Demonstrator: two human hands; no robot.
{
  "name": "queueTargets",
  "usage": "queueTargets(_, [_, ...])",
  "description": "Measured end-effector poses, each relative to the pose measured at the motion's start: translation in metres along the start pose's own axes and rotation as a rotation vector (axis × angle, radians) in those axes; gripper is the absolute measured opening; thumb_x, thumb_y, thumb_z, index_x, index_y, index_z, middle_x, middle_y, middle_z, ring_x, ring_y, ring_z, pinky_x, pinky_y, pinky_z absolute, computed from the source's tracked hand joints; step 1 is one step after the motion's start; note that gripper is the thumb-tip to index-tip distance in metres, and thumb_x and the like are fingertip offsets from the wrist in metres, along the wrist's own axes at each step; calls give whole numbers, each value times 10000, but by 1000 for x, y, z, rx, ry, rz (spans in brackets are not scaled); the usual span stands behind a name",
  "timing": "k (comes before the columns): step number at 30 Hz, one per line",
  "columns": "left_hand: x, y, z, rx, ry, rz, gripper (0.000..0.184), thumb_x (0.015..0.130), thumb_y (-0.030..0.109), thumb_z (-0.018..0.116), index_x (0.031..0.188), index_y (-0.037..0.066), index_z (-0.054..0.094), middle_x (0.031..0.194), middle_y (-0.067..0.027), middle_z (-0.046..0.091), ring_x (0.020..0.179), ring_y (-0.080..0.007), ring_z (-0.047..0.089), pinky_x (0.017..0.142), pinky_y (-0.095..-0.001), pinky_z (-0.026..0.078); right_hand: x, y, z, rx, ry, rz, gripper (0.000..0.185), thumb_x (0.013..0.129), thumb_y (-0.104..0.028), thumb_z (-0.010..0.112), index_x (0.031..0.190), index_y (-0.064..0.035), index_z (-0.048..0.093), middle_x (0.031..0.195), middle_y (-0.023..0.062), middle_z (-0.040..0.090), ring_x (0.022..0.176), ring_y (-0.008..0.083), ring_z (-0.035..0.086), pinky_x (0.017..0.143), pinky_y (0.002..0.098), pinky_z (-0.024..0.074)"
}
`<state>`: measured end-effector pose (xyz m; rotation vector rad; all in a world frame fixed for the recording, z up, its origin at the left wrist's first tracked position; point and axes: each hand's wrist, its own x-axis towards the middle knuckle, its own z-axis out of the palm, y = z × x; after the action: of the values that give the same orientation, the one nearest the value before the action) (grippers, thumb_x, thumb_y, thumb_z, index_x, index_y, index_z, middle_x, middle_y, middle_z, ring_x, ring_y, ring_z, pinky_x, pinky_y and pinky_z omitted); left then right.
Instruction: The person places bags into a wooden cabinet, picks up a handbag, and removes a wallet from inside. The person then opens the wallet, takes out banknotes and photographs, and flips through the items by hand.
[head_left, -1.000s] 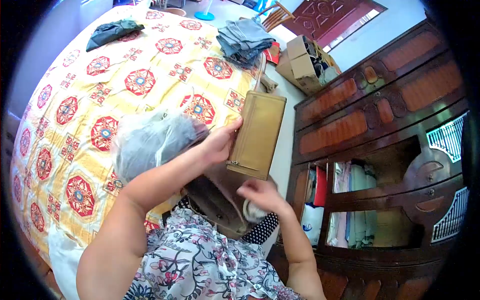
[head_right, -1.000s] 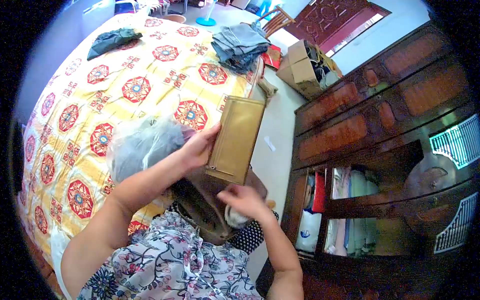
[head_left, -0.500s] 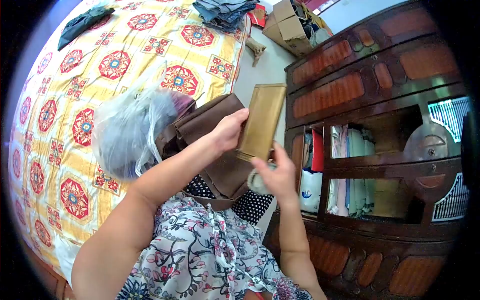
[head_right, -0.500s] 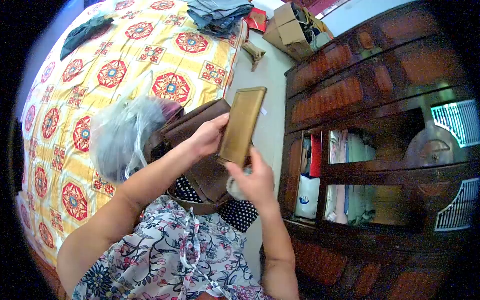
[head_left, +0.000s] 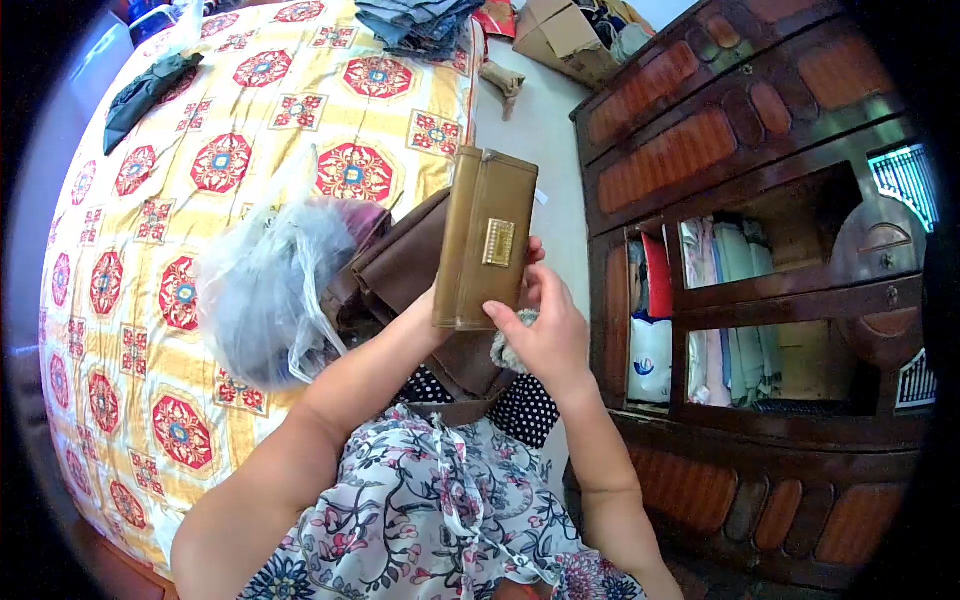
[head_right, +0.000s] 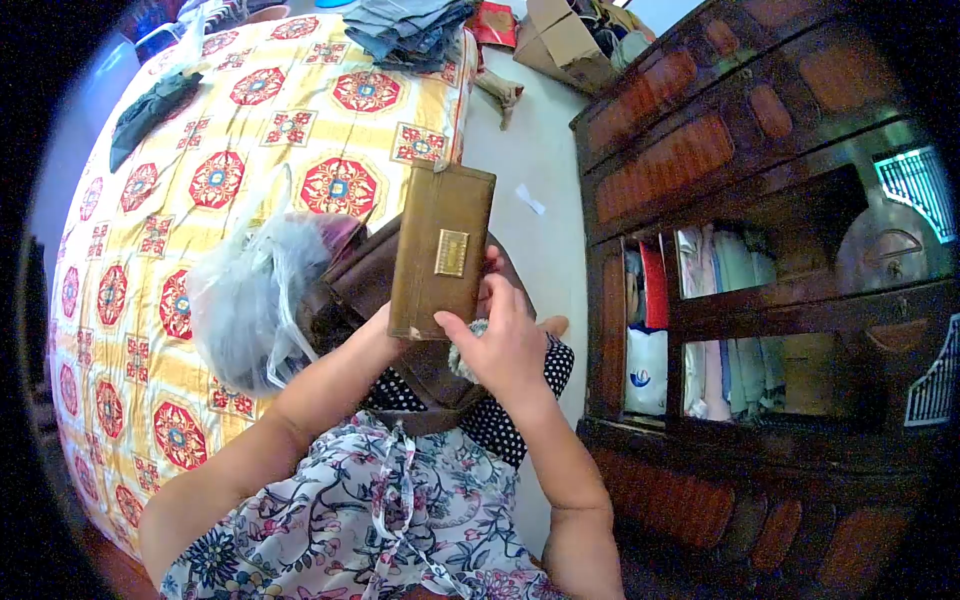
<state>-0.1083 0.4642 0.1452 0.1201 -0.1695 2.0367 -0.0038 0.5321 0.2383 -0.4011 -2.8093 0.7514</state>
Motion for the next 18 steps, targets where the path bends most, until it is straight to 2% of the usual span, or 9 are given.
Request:
queueTargets(2, [5,-4,-3,55,1,28,435,881,331,358,1130,-15,444,1069,-150,516,1008,-259,502,869,-372,429,5,10,6,-90,47,-40,611,661,-337,690,1115,-16,438,868,147,594,786,266,591,690,325,459])
queueTargets(3, [5,-9,-6,274,134,124,436,880,325,343,1092,-35,466,1020,-141,544,967,-252,529,827,-360,454,8,3,4,-47,-69,88,685,658,-364,688,1151,15,400,958,191,582,885,300,577,763,341,443])
queueTargets(6, [0,-9,-15,444,259,98,400,875,349,364,1049,12,491,953,-102,566,832,-213,574,731,-341,484,8,26,12,113,-65,111,714,666,-387,669,1169,27,377,975,228,569,911,325,566,771,353,441])
queueTargets(7, [-1,-7,2,671,420,102,453,885,394,333,1062,6,484,968,-115,562,823,-207,580,714,-330,494,7,27,11,114,-65,117,714,666,-387,669,1169,27,377,975,228,569,911,325,566,771,353,441])
queueTargets(10, [-1,-1,21,501,363,71,499,891,428,299,1081,-1,471,991,-118,557,860,-208,571,755,-320,483,4,25,9,43,-70,130,684,676,-360,639,1161,39,370,926,252,570,889,359,559,754,378,446])
queueTargets(12, [-5,-3,28,453,291,97,467,878,401,393,1104,-2,452,997,-112,550,887,-186,555,786,-298,460,4,19,7,-145,-85,184,638,684,-337,602,1147,40,375,876,257,573,851,379,556,724,411,448])
queueTargets(14, [-5,-6,25,1047,307,196,436,835,327,527,1113,3,443,989,-98,547,900,-151,534,797,-278,438,0,24,8,-167,-122,189,583,697,-300,569,1137,33,382,846,256,572,797,389,558,699,438,444])
queueTargets(16, [-5,-3,15,978,300,183,463,789,277,609,1119,3,434,988,-88,542,889,-125,523,780,-273,436,-5,36,5,-168,-127,76,557,719,-287,543,1155,17,378,849,261,569,786,398,551,692,451,438])
queueTargets(18, [-9,4,9,845,430,121,424,811,266,577,1113,4,437,990,-83,544,889,-132,530,772,-284,447,-12,64,-8,39,-126,60,409,759,-184,469,1099,42,450,840,227,578,765,299,580,680,361,456])
